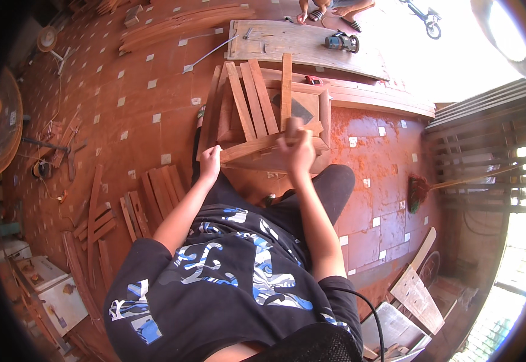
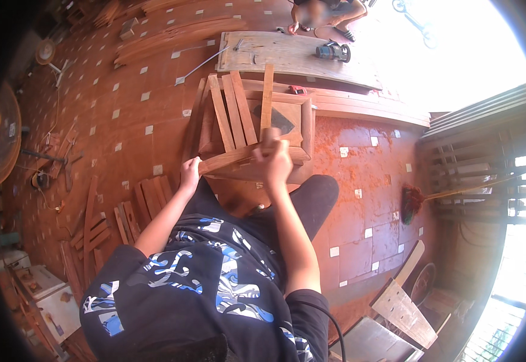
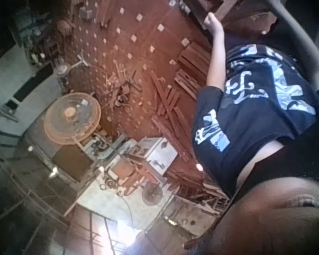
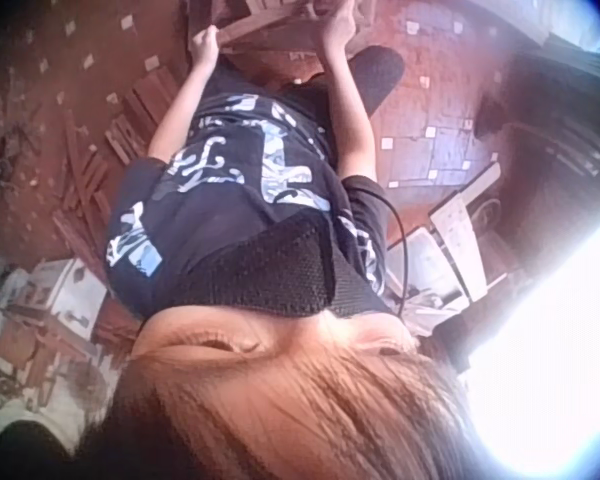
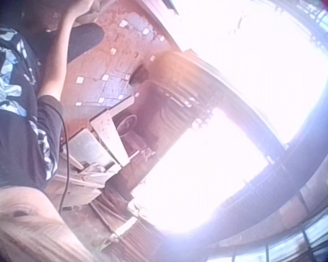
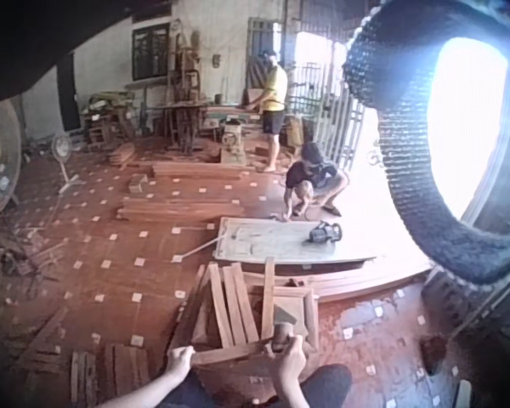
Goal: The person sits on the floor and sands a small wooden plank with a sanding block. They hold the plank with one hand and rub the sanding block along its length repeatedly. Another person is visible in the background working with a power tool.
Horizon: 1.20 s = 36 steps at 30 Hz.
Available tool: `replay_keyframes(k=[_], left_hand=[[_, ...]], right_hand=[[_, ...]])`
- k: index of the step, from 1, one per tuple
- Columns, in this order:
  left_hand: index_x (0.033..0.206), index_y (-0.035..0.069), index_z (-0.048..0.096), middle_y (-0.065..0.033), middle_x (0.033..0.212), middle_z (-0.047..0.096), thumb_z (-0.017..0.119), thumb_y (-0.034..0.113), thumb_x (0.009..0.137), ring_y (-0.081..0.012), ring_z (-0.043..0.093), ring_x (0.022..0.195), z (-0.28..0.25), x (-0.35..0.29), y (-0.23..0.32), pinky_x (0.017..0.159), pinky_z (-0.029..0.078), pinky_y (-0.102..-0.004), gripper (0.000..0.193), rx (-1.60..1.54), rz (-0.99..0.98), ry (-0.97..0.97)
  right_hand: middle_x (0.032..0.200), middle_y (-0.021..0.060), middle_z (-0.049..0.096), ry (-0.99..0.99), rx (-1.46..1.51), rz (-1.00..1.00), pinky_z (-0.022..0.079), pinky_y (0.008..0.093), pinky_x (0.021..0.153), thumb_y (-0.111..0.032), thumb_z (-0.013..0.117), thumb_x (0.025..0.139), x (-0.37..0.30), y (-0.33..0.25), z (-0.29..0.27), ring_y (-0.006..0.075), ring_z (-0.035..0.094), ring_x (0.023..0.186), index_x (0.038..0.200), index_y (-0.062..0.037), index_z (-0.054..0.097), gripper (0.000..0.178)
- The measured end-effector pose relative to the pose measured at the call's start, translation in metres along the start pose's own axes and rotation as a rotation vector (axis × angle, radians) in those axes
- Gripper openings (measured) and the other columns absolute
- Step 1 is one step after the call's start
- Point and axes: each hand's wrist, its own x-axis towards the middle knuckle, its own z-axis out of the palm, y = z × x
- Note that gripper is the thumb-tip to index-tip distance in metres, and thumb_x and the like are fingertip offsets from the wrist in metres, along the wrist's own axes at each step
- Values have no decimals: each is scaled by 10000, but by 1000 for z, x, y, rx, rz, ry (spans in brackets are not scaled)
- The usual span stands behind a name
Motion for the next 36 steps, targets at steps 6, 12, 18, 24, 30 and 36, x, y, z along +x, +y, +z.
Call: replay_keyframes(k=[6,12,18,24,30,36], left_hand=[[711,3,514,38,632,406,556,306,1035,-69,401,639,-9,-4,6,582,351,-327,445,47,-147,-52],[730,0,531,41,639,400,558,316,1040,-72,392,642,-7,-3,14,582,347,-327,444,5,-174,-58],[761,-28,551,37,646,430,561,326,1042,-82,417,647,-8,1,13,591,361,-327,452,40,-108,-52],[751,-7,574,45,644,475,549,316,1049,-65,442,637,-4,-8,16,582,376,-301,440,3,-124,-82],[838,76,628,51,680,526,540,329,1047,-48,469,552,-7,-7,15,485,366,-243,339,-36,-247,-160],[686,64,489,69,643,405,537,305,1060,-51,381,598,-8,-10,25,537,324,-290,447,-14,-213,-121]], right_hand=[[990,166,609,-354,145,-256,558,485,703,-279,781,820,-35,-65,9,394,684,841,1054,-66,541,397],[1083,214,665,-119,64,123,558,527,743,-306,795,802,4,-15,1,439,695,856,1146,-99,513,491],[1086,223,670,118,32,244,545,517,778,-335,782,816,23,23,-26,438,690,935,1172,-77,517,514],[910,196,700,-88,117,61,560,496,678,-323,847,757,-6,-19,0,435,695,806,1114,-99,549,515],[1085,155,663,-539,186,-224,553,492,779,-262,827,760,-39,-75,5,414,681,931,1090,-87,568,454],[1039,172,668,-47,80,131,558,510,736,-272,808,761,7,-16,-8,428,692,874,1116,-113,544,471]])
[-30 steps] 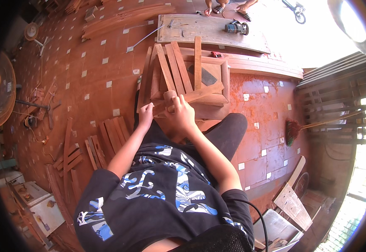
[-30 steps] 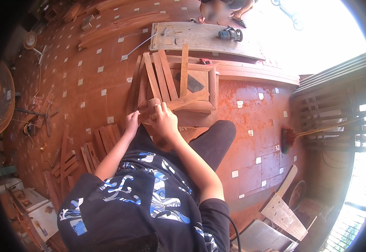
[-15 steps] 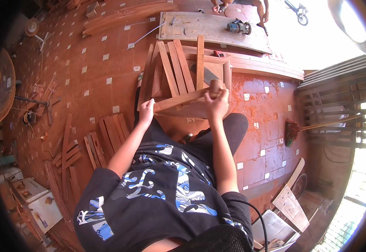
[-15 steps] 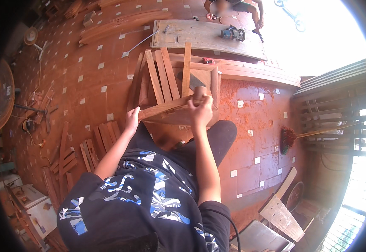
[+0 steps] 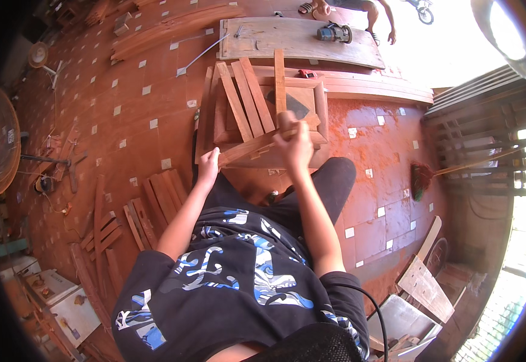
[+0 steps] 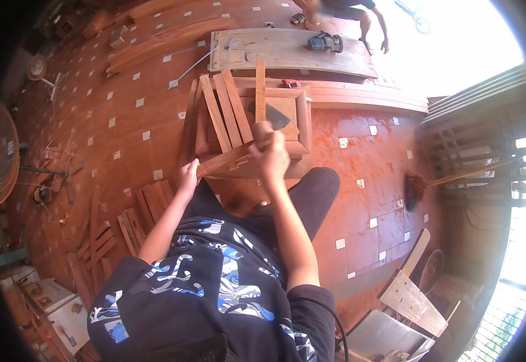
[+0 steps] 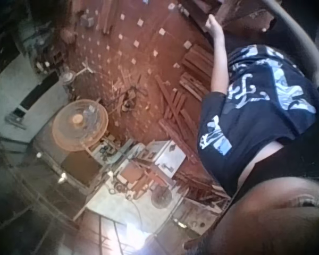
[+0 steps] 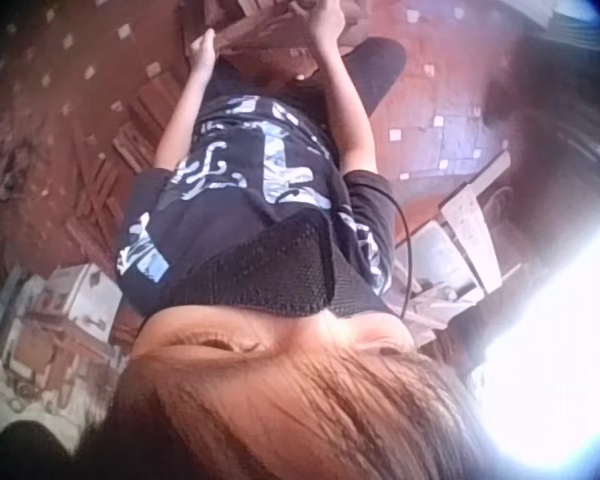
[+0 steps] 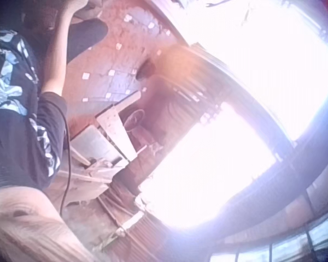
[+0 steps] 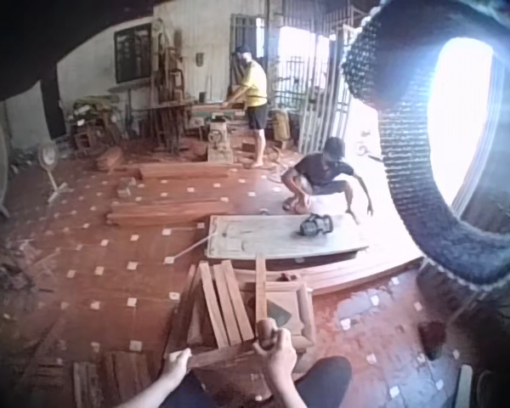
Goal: The person sits on the floor and sands a small wooden plank with a sanding block. They hold the plank with one hand and rub the sanding block along its length repeatedly. Another person is visible in the background working with a power tool.
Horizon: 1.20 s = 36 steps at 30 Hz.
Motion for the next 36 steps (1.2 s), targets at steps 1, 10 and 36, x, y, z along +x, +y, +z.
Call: replay_keyframes(k=[1,10,36], left_hand=[[682,65,478,70,643,402,538,306,1060,-49,379,600,-1,1,0,539,322,-293,452,-19,-6,-6],[741,42,570,59,709,486,556,291,1051,-57,437,685,13,-11,20,631,386,-277,398,-83,-128,36],[742,43,548,61,690,438,548,314,1057,-49,406,676,7,2,-3,611,357,-283,415,-42,-39,-17]], right_hand=[[1071,163,686,3,-15,150,561,509,743,-282,795,770,12,6,-13,417,700,887,1135,-115,542,475],[1061,142,649,-34,18,-7,554,502,721,-274,825,735,-2,16,-2,395,694,872,1117,-98,551,502],[1026,162,674,-165,42,-128,559,505,698,-258,836,746,-23,-3,12,426,685,869,1067,-97,549,460]])
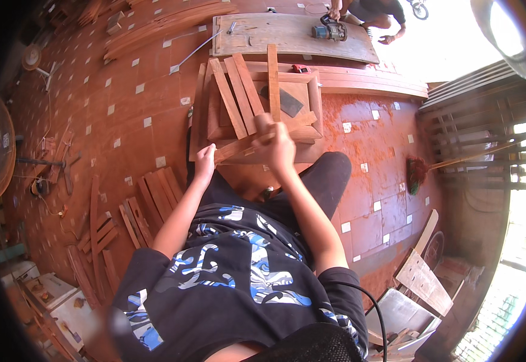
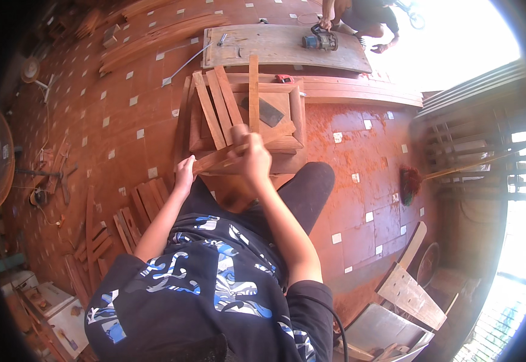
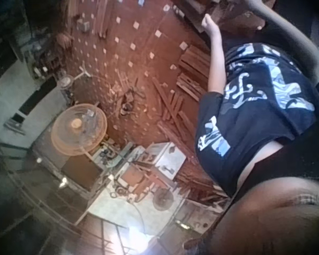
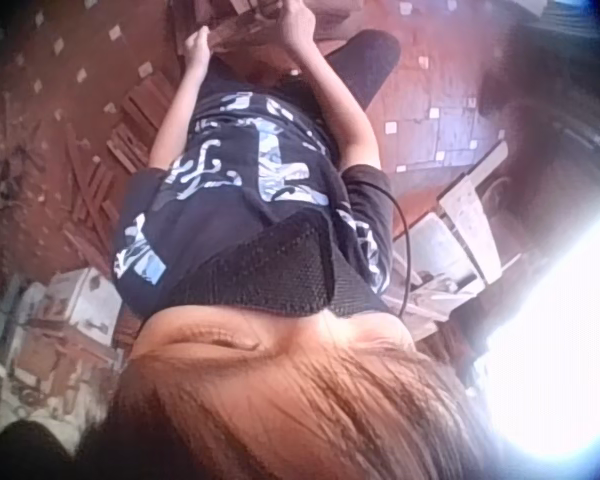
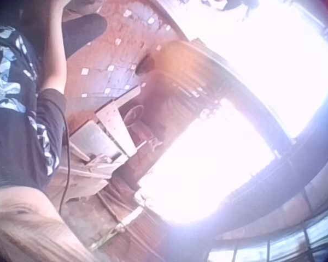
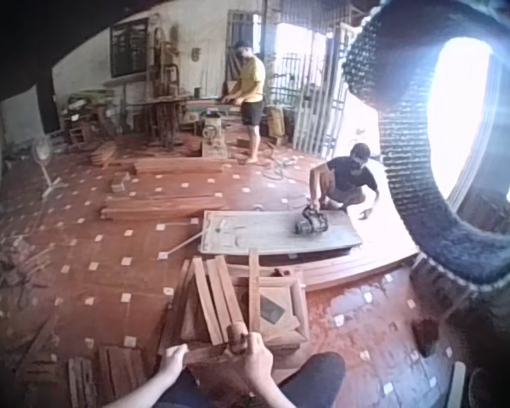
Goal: The person sits on the floor and sands a small wooden plank with a sanding block. They hold the plank with one hand and rub the sanding block along its length repeatedly. Another person is visible in the background working with a power tool.
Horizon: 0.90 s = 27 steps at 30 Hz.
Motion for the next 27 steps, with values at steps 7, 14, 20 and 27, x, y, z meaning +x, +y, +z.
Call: replay_keyframes(k=[7,14,20,27], left_hand=[[779,21,608,48,663,492,540,333,1057,-59,441,620,2,-10,17,586,383,-283,423,32,-103,-4],[811,-19,654,19,675,534,541,367,1053,-75,488,681,-7,9,-2,638,411,-297,469,110,63,39],[794,-4,651,18,620,514,535,356,1039,-96,490,588,0,6,6,561,402,-311,450,95,39,37],[795,-4,642,-15,586,505,509,352,1045,-100,509,566,1,-2,10,547,408,-334,455,223,-34,7]], right_hand=[[1020,136,622,-155,15,-204,562,477,692,-243,777,770,-17,-39,15,390,686,835,1042,-79,558,386],[995,197,690,217,-179,163,559,517,728,-313,811,758,37,32,-23,422,697,877,1132,-111,534,507],[1020,191,700,396,-164,197,551,515,747,-313,808,768,40,53,-27,433,696,872,1137,-71,548,512],[1084,180,662,-18,-70,-40,573,460,719,-349,845,773,-4,1,5,396,700,874,1142,-45,537,569]])
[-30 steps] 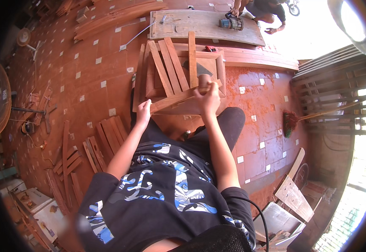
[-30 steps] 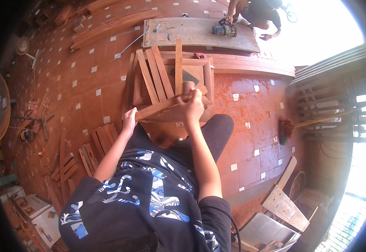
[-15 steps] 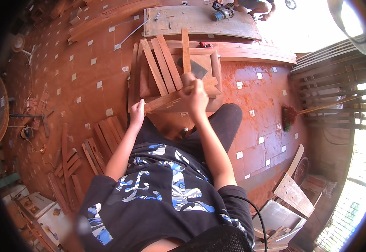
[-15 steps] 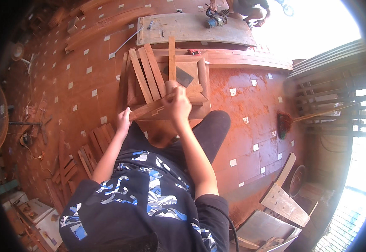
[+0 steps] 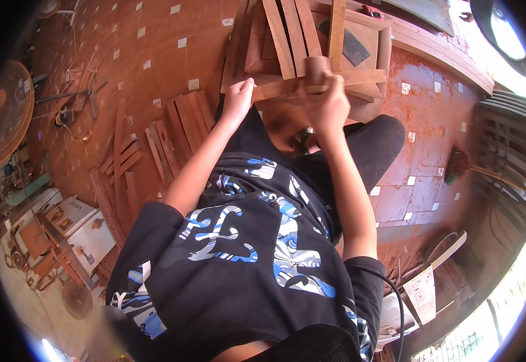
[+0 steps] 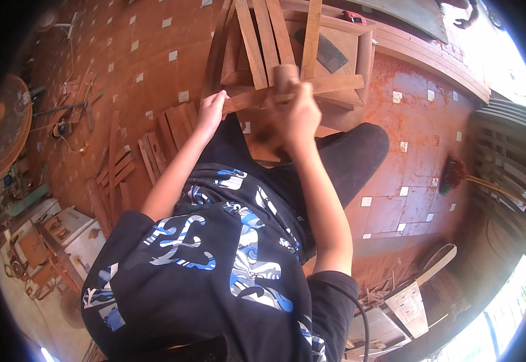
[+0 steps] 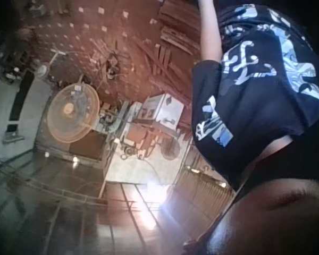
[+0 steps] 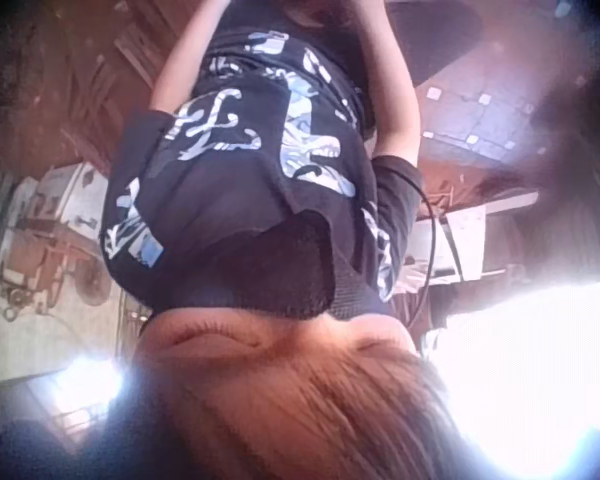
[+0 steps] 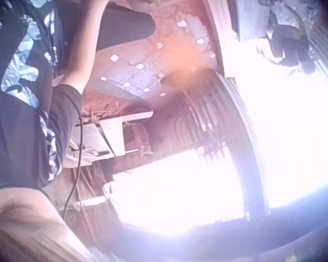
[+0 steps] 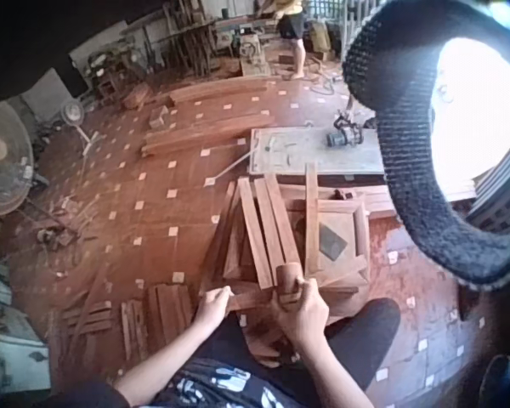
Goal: The person sits on the floor and sands a small wooden plank with a sanding block. They hold the plank with one hand and rub the sanding block along its length repeatedly. Another person is visible in the background working with a power tool.
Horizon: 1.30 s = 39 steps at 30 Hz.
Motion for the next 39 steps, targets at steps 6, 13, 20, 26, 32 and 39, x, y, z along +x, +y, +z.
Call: replay_keyframes(k=[6,13,20,26,32,39], left_hand=[[736,-2,547,-31,603,523,503,349,1045,-119,509,594,-2,-28,37,584,404,-334,470,118,-194,-97],[753,-19,502,-70,611,418,526,275,1035,-107,416,600,33,-57,53,576,377,-347,409,115,46,142],[811,-40,614,-13,621,534,514,275,1030,-84,491,631,33,-36,2,585,412,-312,397,-163,-85,120],[755,-17,566,-21,591,498,529,284,1036,-92,475,595,32,-30,2,570,397,-321,414,-90,-40,122],[742,-8,551,-67,585,491,516,282,1036,-122,463,575,30,-31,26,568,393,-347,414,43,140,162],[732,-27,561,-122,606,554,507,306,1020,-181,547,580,32,-20,0,591,424,-389,444,37,49,172]], right_hand=[[1070,151,681,-112,35,-54,574,439,696,-328,823,813,4,-1,-17,375,710,854,1171,-63,563,516],[1099,224,673,366,22,408,548,461,844,-349,828,817,27,88,-46,397,696,970,1215,-50,504,595],[1072,128,652,-162,73,-152,585,418,686,-272,867,749,-16,1,-10,355,709,861,1154,-82,587,528],[1077,166,683,-30,-20,-47,586,462,663,-303,821,804,7,6,-19,391,716,818,1122,-79,540,480],[1125,260,668,312,45,384,547,483,865,-331,772,845,60,67,-44,439,687,1002,1214,-18,493,558],[1126,244,668,189,90,232,540,469,879,-294,826,821,4,8,-13,406,687,1018,1203,-36,499,565]])
